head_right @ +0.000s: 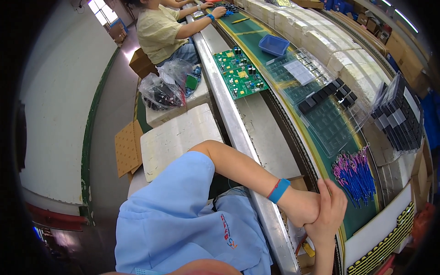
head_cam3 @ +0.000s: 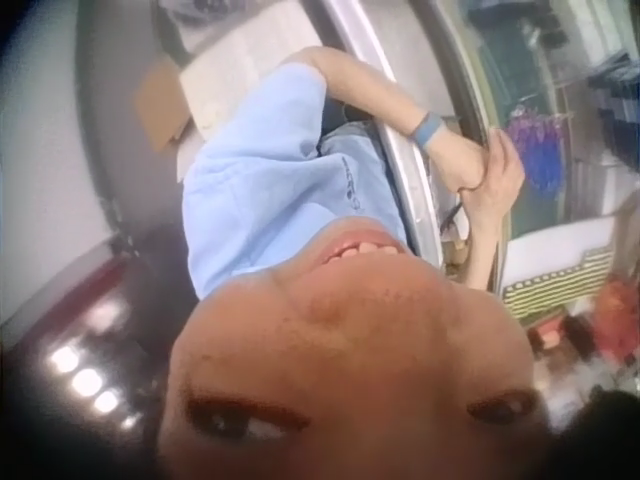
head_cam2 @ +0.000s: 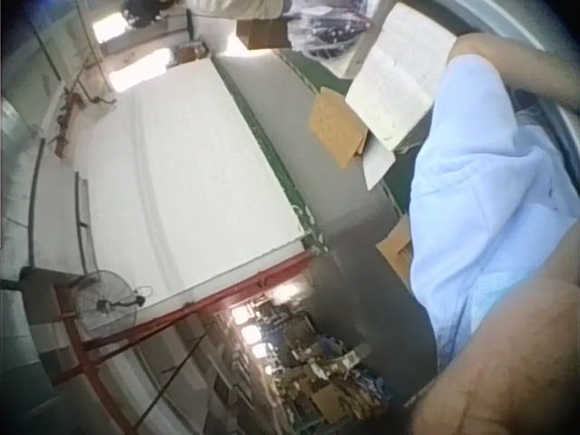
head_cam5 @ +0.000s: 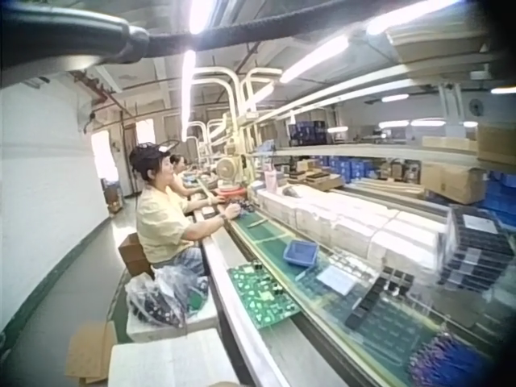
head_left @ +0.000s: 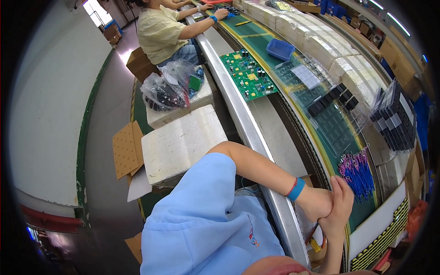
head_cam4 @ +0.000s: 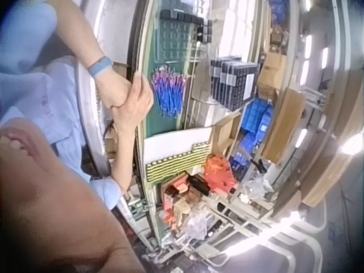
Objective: Manually assemble components onto a large green PCB, including inserting and securing electronic modules.
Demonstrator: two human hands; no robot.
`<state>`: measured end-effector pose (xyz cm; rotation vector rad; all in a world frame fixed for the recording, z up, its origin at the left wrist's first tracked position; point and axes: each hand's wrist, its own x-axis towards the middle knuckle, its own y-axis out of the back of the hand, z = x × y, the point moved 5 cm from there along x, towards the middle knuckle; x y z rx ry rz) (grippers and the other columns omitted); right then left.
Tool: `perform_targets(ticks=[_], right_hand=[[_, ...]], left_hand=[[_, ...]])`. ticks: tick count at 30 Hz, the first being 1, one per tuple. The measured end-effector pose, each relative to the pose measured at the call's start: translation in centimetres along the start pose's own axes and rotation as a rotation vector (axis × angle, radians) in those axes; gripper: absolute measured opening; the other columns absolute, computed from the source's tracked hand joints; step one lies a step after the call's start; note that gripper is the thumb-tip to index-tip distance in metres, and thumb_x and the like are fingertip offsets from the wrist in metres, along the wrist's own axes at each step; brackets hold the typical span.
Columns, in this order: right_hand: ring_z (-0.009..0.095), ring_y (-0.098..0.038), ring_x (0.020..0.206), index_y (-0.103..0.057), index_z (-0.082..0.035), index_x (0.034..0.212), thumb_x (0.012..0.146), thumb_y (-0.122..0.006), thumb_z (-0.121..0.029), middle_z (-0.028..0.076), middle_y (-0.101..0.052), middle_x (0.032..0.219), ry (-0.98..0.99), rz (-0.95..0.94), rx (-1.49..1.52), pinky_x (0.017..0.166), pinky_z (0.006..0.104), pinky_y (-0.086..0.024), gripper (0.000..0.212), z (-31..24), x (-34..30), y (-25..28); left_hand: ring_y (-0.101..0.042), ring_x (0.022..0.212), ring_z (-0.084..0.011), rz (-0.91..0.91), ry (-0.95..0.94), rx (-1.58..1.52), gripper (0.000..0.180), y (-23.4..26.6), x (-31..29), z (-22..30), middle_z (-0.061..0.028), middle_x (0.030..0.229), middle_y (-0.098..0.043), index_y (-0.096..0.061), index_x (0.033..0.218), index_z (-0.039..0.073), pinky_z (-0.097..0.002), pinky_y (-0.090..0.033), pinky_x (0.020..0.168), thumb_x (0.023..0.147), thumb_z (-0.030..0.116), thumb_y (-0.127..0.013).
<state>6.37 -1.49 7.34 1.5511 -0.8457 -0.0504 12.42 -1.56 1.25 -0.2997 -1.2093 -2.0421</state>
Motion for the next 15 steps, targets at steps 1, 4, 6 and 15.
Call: perform_targets(ticks=[1,4,6,15], right_hand=[[0.039,-0.053,0.114,-0.055,-0.003,0.129,0.058,-0.060,0.001,0.020,-0.055,0.125,-0.067,-0.031,0.191,0.098,0.0448,-0.041,0.071,-0.1,0.0,0.2],[0.037,-0.056,0.112,-0.057,-0.002,0.127,0.056,-0.058,0.001,0.020,-0.056,0.123,-0.139,-0.052,0.501,0.100,0.0452,-0.041,0.072,-0.5,-0.1,0.8],[0.036,-0.057,0.111,-0.058,-0.001,0.126,0.055,-0.056,0.002,0.020,-0.057,0.123,-0.136,-0.038,0.622,0.101,0.0457,-0.041,0.072,-0.7,-0.1,0.9],[0.028,-0.058,0.107,-0.063,-0.002,0.110,0.055,-0.055,0.000,0.020,-0.057,0.123,-0.139,0.014,1.179,0.109,0.0466,-0.034,0.056,0.8,-1.8,-0.7]], left_hand=[[-0.060,0.083,-0.0394,0.002,-0.001,-0.002,0.019,0.1,0.2,0.6,-0.0215,0.082,-0.063,-0.063,0.077,-0.002,-0.0457,-0.050,0.078,0.061,0.008,-0.067],[-0.061,0.080,-0.0374,0.104,-0.066,-0.108,0.016,1.0,0.7,2.9,-0.0188,0.078,-0.064,-0.063,0.073,-0.001,-0.0449,-0.050,0.075,0.064,0.011,-0.070],[-0.062,0.074,-0.0350,0.168,-0.183,-0.206,0.020,1.8,0.8,3.6,-0.0160,0.074,-0.064,-0.064,0.071,0.001,-0.0427,-0.051,0.070,0.067,0.018,-0.073],[-0.063,0.065,-0.0290,0.168,-0.150,-0.172,0.035,2.2,0.5,3.7,-0.0119,0.067,-0.065,-0.064,0.063,0.005,-0.0395,-0.050,0.062,0.079,0.034,-0.074]])
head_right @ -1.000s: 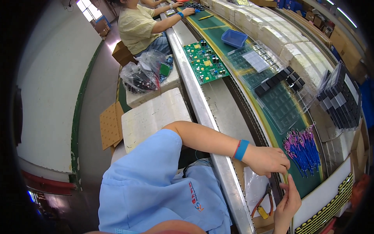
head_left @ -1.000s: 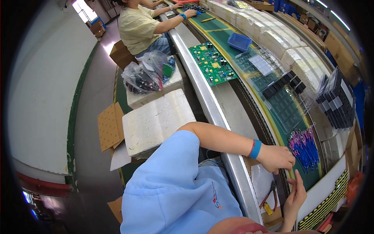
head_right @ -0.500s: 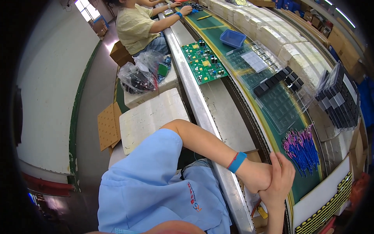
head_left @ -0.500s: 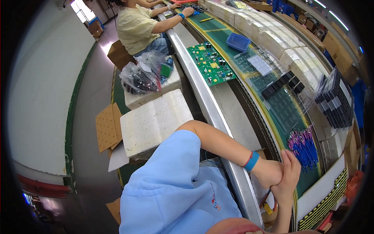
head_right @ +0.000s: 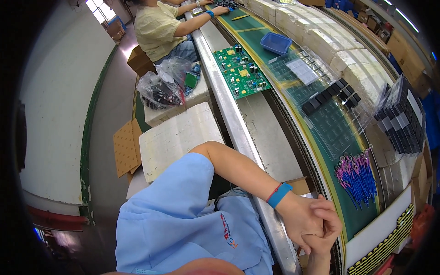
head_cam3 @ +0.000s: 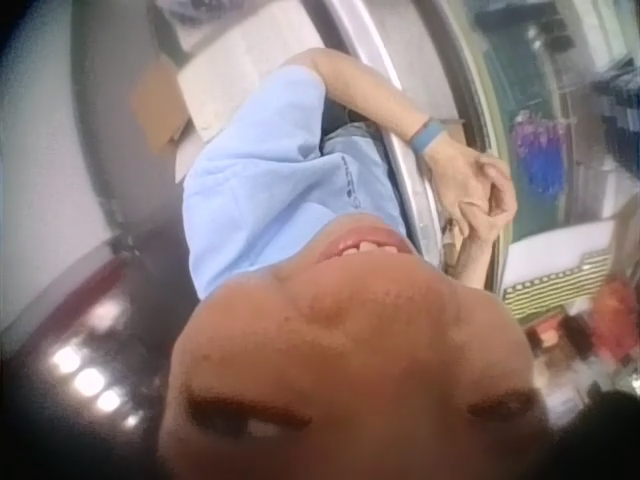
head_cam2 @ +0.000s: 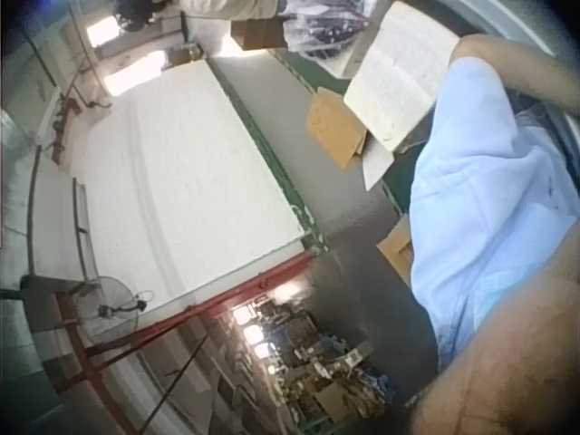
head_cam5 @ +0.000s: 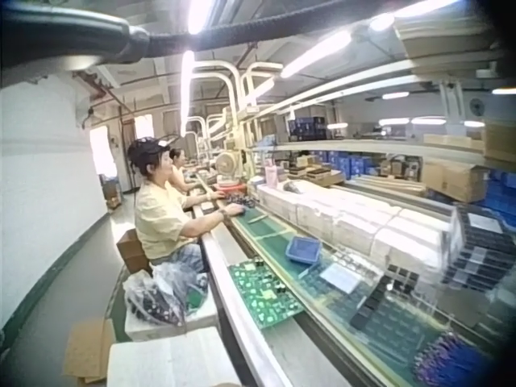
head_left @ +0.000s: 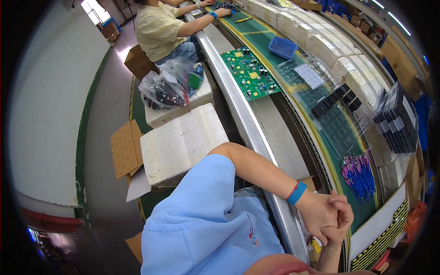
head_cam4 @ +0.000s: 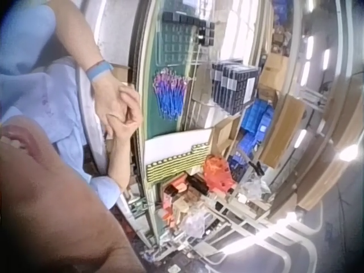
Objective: Manually assemble components onto a large green PCB, including inserting and securing electronic modules.
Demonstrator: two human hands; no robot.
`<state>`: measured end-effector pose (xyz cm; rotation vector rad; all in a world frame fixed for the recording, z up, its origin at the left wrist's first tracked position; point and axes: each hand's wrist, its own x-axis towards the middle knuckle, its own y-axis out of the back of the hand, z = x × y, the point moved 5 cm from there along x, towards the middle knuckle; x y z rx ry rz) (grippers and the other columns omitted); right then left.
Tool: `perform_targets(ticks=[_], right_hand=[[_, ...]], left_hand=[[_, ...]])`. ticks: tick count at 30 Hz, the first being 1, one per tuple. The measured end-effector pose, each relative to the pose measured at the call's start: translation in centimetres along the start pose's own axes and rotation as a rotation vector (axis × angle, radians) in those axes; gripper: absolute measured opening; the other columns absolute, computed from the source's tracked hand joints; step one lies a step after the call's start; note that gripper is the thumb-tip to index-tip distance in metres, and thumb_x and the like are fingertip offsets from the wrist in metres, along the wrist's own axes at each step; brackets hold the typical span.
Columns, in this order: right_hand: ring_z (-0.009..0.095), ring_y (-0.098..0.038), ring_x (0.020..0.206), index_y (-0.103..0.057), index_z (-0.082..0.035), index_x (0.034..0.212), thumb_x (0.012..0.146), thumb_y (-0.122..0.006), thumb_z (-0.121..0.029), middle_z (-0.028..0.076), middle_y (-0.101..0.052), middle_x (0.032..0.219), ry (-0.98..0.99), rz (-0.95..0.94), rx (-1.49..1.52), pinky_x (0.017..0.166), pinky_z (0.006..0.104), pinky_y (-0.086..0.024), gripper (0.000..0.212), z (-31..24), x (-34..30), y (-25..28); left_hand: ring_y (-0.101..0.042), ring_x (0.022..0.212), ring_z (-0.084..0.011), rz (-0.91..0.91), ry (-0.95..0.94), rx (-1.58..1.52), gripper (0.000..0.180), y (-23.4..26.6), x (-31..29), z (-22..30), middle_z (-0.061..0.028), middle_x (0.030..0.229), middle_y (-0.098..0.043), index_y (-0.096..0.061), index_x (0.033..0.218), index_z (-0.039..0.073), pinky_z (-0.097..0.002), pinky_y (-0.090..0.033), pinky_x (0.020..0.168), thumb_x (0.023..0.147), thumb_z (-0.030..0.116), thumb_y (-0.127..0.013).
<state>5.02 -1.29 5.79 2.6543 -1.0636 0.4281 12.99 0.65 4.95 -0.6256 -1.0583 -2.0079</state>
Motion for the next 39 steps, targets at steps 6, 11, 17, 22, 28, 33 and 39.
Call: perform_targets(ticks=[6,11,17,22,28,33,39], right_hand=[[0.033,-0.051,0.125,-0.056,-0.006,0.132,0.070,-0.076,-0.025,0.016,-0.052,0.139,-0.208,-0.342,-0.307,0.106,0.0432,-0.040,0.069,0.2,-0.2,-2.1],[0.038,-0.055,0.113,-0.055,-0.006,0.133,0.069,-0.076,-0.026,0.014,-0.055,0.132,-0.131,-0.162,-0.822,0.095,0.0414,-0.046,0.070,-0.1,0.9,-3.8],[0.034,-0.056,0.111,-0.054,-0.008,0.133,0.073,-0.072,-0.030,0.017,-0.053,0.133,0.129,-0.089,-1.017,0.093,0.0452,-0.045,0.066,-1.1,-0.4,-2.1],[0.031,-0.063,0.098,-0.049,-0.006,0.135,0.078,-0.068,-0.027,0.016,-0.054,0.127,0.089,-0.041,-1.010,0.078,0.0415,-0.053,0.064,1.0,-3.7,-2.5],[0.028,-0.065,0.086,-0.051,-0.003,0.129,0.079,-0.065,-0.023,0.017,-0.056,0.121,0.100,-0.041,-0.906,0.062,0.0364,-0.055,0.056,1.0,-4.8,-3.0],[0.027,-0.065,0.087,-0.052,-0.004,0.128,0.080,-0.060,-0.022,0.019,-0.057,0.125,0.242,-0.080,-1.085,0.059,0.0347,-0.055,0.052,-1.1,-3.6,-1.7],[0.030,-0.066,0.093,-0.061,-0.009,0.121,0.080,-0.060,-0.021,0.021,-0.060,0.122,0.292,-0.092,-1.102,0.065,0.0364,-0.057,0.042,-1.5,-2.5,-2.2]], left_hand=[[-0.065,0.082,-0.0286,-0.425,-0.160,0.218,0.020,-2.3,-1.9,0.9,-0.0133,0.081,-0.068,-0.070,0.078,0.009,-0.0383,-0.051,0.074,0.086,0.026,-0.064],[-0.059,0.107,-0.0309,-0.398,0.104,-0.102,0.026,-1.1,-4.3,-2.3,-0.0157,0.109,-0.065,-0.067,0.109,0.008,-0.0385,-0.047,0.091,0.089,0.022,-0.058],[-0.051,0.120,-0.0334,-0.523,-0.248,0.097,0.038,-0.9,-4.8,-3.5,-0.0152,0.125,-0.059,-0.059,0.124,0.008,-0.0408,-0.040,0.104,0.091,0.026,-0.059],[-0.056,0.113,-0.0343,-0.658,0.074,0.126,0.036,-1.0,-4.7,-2.5,-0.0145,0.120,-0.061,-0.063,0.117,0.007,-0.0410,-0.047,0.096,0.085,0.023,-0.068],[-0.060,0.103,-0.0360,-0.783,0.106,0.168,0.028,-1.4,-5.5,-2.5,-0.0151,0.109,-0.064,-0.066,0.108,0.008,-0.0422,-0.051,0.086,0.083,0.021,-0.068],[-0.061,0.101,-0.0350,-0.602,0.060,0.158,0.029,-0.4,-3.5,-2.6,-0.0126,0.108,-0.065,-0.066,0.107,0.012,-0.0436,-0.052,0.084,0.080,0.020,-0.071],[-0.059,0.104,-0.0357,-0.467,-0.057,-0.026,0.029,0.0,-4.0,-2.5,-0.0154,0.107,-0.065,-0.065,0.107,0.007,-0.0438,-0.048,0.091,0.080,0.016,-0.067]])
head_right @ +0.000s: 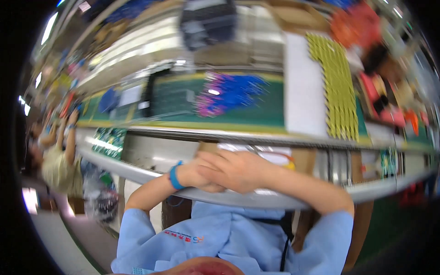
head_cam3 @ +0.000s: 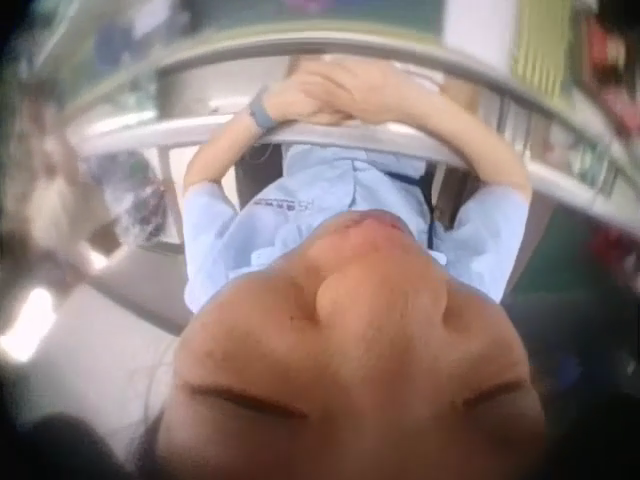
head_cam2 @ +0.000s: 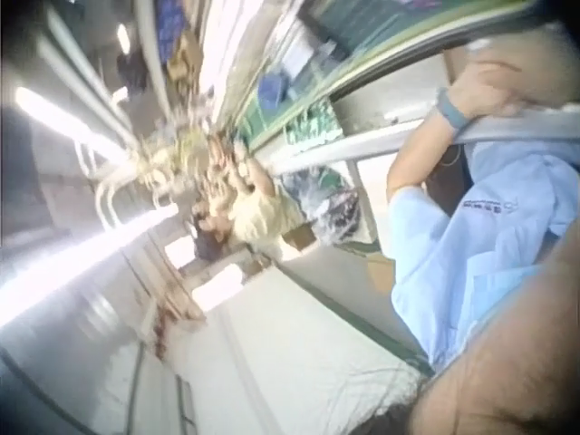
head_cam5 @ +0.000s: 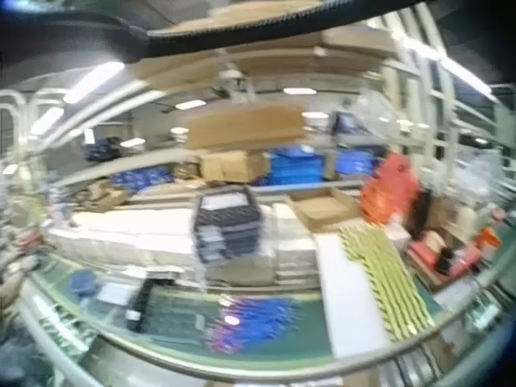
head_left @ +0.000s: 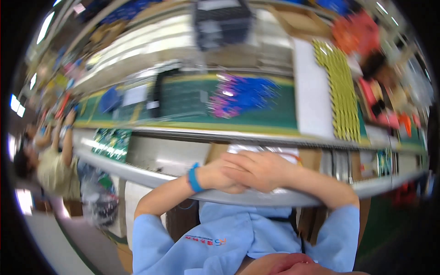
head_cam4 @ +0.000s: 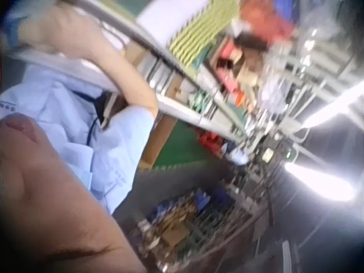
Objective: Manually assemble components onto a large green PCB, including inserting and securing electronic modules.
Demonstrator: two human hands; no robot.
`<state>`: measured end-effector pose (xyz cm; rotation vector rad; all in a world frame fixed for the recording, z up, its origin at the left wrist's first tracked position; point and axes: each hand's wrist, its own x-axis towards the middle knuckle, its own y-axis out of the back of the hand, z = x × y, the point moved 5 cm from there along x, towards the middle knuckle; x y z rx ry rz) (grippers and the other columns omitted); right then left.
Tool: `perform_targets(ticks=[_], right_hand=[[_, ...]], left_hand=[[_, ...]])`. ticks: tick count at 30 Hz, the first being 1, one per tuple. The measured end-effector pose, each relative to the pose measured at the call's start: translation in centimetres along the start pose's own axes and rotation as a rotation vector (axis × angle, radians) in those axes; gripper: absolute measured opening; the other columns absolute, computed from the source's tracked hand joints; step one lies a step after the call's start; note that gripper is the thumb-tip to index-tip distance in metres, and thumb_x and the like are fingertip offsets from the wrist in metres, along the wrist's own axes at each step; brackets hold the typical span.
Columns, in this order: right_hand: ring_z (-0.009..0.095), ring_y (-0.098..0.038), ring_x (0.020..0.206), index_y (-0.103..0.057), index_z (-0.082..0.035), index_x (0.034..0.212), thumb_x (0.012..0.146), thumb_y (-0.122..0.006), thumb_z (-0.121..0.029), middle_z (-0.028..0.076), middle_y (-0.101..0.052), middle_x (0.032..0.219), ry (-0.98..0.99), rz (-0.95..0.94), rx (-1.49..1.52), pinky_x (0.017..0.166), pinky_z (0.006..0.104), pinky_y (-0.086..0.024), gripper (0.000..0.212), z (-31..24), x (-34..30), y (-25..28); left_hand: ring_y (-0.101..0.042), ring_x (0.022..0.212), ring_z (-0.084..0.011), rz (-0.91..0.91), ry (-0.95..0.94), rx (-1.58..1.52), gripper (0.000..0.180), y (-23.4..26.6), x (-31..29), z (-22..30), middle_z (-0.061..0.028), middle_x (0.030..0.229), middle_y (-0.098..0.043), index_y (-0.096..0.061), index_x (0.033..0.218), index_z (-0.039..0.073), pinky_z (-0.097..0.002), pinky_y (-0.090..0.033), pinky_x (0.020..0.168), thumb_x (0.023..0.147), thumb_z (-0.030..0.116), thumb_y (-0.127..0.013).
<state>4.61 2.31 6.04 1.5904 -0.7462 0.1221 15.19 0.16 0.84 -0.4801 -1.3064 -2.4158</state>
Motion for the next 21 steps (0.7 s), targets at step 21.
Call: perform_targets(ticks=[21], right_hand=[[0.039,-0.068,0.092,-0.060,-0.006,0.125,0.088,-0.062,-0.028,0.025,-0.063,0.118,0.029,0.097,0.098,0.073,0.0400,-0.056,0.043,0.5,-1.1,0.5]], left_hand=[[-0.065,0.088,-0.0253,0.118,0.047,-0.118,0.036,0.1,2.3,2.2,-0.0064,0.090,-0.072,-0.072,0.093,0.009,-0.0363,-0.050,0.078,0.086,0.044,-0.066]])
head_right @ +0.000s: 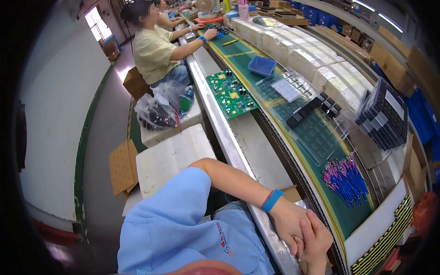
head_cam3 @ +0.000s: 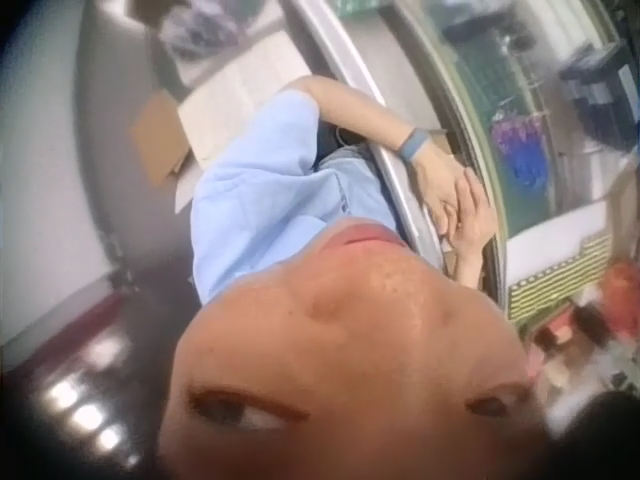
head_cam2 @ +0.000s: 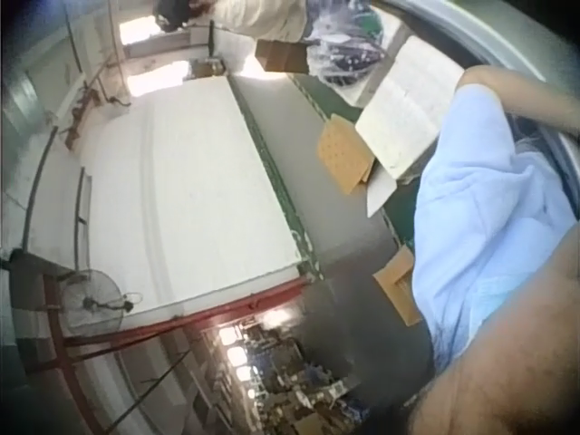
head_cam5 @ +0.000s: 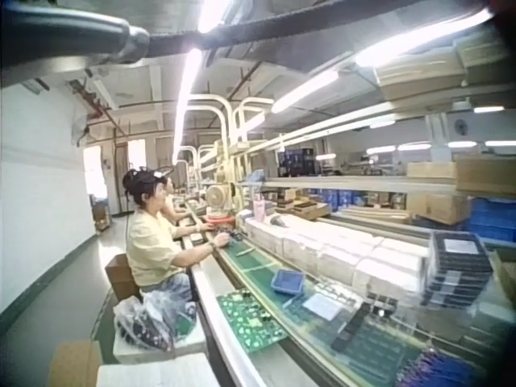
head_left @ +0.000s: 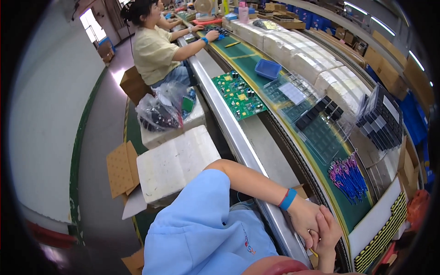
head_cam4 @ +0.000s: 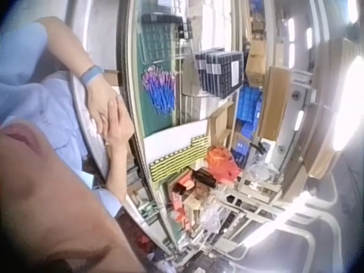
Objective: Manually assemble components onto a large green PCB, including inserting and securing electronic modules.
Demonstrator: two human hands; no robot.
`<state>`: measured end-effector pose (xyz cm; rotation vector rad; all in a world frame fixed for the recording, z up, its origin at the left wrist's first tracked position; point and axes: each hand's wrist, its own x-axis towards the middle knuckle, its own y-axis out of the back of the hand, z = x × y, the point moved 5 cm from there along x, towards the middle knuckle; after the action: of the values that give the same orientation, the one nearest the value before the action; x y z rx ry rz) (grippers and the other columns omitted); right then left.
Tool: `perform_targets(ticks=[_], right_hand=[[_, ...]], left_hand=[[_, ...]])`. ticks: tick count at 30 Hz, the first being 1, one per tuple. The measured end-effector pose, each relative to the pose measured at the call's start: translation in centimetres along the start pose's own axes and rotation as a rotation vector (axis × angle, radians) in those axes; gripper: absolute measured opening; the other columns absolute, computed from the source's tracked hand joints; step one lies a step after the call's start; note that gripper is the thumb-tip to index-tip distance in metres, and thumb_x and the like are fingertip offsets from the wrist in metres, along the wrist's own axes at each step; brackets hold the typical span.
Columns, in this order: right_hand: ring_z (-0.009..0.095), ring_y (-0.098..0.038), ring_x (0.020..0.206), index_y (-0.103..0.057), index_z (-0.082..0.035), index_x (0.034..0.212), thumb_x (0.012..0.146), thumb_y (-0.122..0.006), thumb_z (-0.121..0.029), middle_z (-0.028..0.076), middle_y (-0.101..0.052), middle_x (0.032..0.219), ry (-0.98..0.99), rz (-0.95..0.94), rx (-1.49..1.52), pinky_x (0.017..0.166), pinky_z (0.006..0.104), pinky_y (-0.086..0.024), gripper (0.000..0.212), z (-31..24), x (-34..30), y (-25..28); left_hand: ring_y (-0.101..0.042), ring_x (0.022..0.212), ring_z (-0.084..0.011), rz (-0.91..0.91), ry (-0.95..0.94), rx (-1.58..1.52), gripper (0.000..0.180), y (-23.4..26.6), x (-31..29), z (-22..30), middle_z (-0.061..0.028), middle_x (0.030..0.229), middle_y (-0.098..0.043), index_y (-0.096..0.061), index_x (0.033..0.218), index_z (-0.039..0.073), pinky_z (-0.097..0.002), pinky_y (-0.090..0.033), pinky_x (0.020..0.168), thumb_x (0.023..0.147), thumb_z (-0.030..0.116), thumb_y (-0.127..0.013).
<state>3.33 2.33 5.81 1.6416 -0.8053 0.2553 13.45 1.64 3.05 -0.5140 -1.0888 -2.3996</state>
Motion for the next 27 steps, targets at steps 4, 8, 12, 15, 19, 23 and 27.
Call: perform_targets(ticks=[4,8,12,15,19,23,27], right_hand=[[0.043,-0.066,0.096,-0.058,0.000,0.125,0.093,-0.056,-0.040,0.026,-0.063,0.115,-0.212,0.052,0.213,0.079,0.0425,-0.056,0.051,0.7,0.1,0.1],[0.045,-0.065,0.099,-0.055,0.001,0.128,0.095,-0.053,-0.040,0.028,-0.062,0.117,-0.198,0.012,0.214,0.081,0.0451,-0.055,0.053,0.8,-0.5,-0.2],[0.045,-0.064,0.103,-0.048,0.002,0.134,0.097,-0.049,-0.038,0.030,-0.059,0.121,-0.202,-0.046,0.147,0.083,0.0465,-0.055,0.055,0.8,-1.3,-1.1],[0.046,-0.064,0.104,-0.046,0.002,0.136,0.097,-0.050,-0.035,0.031,-0.059,0.122,-0.195,-0.029,0.156,0.084,0.0472,-0.055,0.054,0.8,-1.5,-1.3],[0.043,-0.059,0.115,-0.044,0.003,0.138,0.096,-0.052,-0.033,0.030,-0.055,0.130,-0.236,-0.058,0.209,0.097,0.0449,-0.047,0.056,1.1,-2.2,-1.5],[0.040,-0.056,0.121,-0.045,0.005,0.136,0.096,-0.053,-0.032,0.029,-0.054,0.132,-0.342,-0.011,0.382,0.103,0.0441,-0.043,0.055,1.3,-2.3,-1.5],[0.036,-0.056,0.120,-0.051,0.004,0.128,0.094,-0.058,-0.024,0.028,-0.056,0.130,-0.529,0.133,0.661,0.104,0.0433,-0.042,0.045,1.8,-2.5,-1.3]], left_hand=[[-0.064,0.086,-0.0304,-0.026,0.087,-0.075,0.035,1.4,0.4,0.4,-0.0134,0.087,-0.069,-0.069,0.090,0.004,-0.0390,-0.050,0.078,0.090,0.039,-0.063],[-0.061,0.084,-0.0373,0.027,0.041,-0.205,0.041,0.6,0.4,-0.6,-0.0171,0.086,-0.065,-0.064,0.087,0.001,-0.0452,-0.049,0.074,0.095,0.040,-0.054],[-0.061,0.085,-0.0381,0.035,0.009,-0.059,0.038,-0.1,0.0,-1.3,-0.0174,0.089,-0.066,-0.064,0.091,0.001,-0.0462,-0.049,0.076,0.093,0.038,-0.057],[-0.061,0.087,-0.0386,-0.032,0.124,0.016,0.036,0.1,-0.1,-1.3,-0.0172,0.092,-0.066,-0.064,0.093,0.001,-0.0471,-0.049,0.077,0.092,0.036,-0.059],[-0.062,0.088,-0.0384,-0.023,0.097,0.044,0.030,-0.2,-0.2,-1.5,-0.0174,0.094,-0.066,-0.064,0.096,0.002,-0.0467,-0.049,0.077,0.091,0.032,-0.061],[-0.062,0.088,-0.0381,-0.032,0.144,-0.013,0.025,0.4,0.0,-1.3,-0.0175,0.094,-0.066,-0.062,0.103,0.003,-0.0458,-0.049,0.077,0.091,0.025,-0.061],[-0.062,0.087,-0.0380,0.005,0.144,-0.059,0.025,0.8,0.2,-1.3,-0.0175,0.093,-0.066,-0.060,0.107,0.003,-0.0459,-0.049,0.075,0.090,0.022,-0.061]])
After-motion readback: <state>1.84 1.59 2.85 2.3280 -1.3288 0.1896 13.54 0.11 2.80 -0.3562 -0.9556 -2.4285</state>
